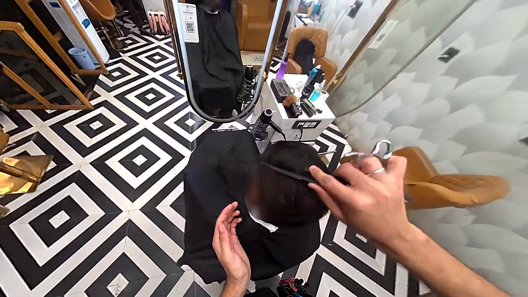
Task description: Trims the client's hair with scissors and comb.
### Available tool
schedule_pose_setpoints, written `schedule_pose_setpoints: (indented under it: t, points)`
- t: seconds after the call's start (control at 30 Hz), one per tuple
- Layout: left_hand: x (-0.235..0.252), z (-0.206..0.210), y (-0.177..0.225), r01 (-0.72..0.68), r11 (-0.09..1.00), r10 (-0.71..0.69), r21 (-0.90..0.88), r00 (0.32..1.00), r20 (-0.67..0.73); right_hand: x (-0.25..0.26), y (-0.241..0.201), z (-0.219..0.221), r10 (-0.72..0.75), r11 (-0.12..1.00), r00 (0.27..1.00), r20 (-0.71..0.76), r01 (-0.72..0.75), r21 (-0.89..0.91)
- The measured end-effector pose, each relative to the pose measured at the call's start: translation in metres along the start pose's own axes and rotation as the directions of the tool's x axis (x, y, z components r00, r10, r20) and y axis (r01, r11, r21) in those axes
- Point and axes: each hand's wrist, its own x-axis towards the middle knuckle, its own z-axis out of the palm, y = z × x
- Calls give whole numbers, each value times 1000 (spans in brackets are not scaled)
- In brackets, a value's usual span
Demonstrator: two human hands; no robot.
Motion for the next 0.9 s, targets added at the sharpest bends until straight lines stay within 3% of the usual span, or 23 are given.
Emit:
schedule_pose_setpoints:
  t: [0.2,0.37,0.47,0.53,0.6,0.73,0.9]
  points:
    - [2,4,-3,26,999,-28,20,996,89,10,22,-4,122,992,992,44,-121,-16]
    - [10,15,-4,73,996,-79,45,984,159,14,38,-22,340,939,938,71,-342,29]
    - [24,21,-3,60,997,-67,39,980,187,10,17,-36,92,974,994,61,-103,203]
    - [33,25,-3,62,997,-67,34,983,168,4,-10,-34,-92,965,989,117,59,256]
    - [42,29,-1,67,996,-74,54,985,153,0,-23,-20,-163,963,977,140,126,239]
    - [57,40,1,85,978,-126,190,968,218,6,5,3,4,982,995,96,-22,189]
    - [101,71,4,54,877,-272,478,875,401,-5,56,23,249,956,957,152,-268,121]
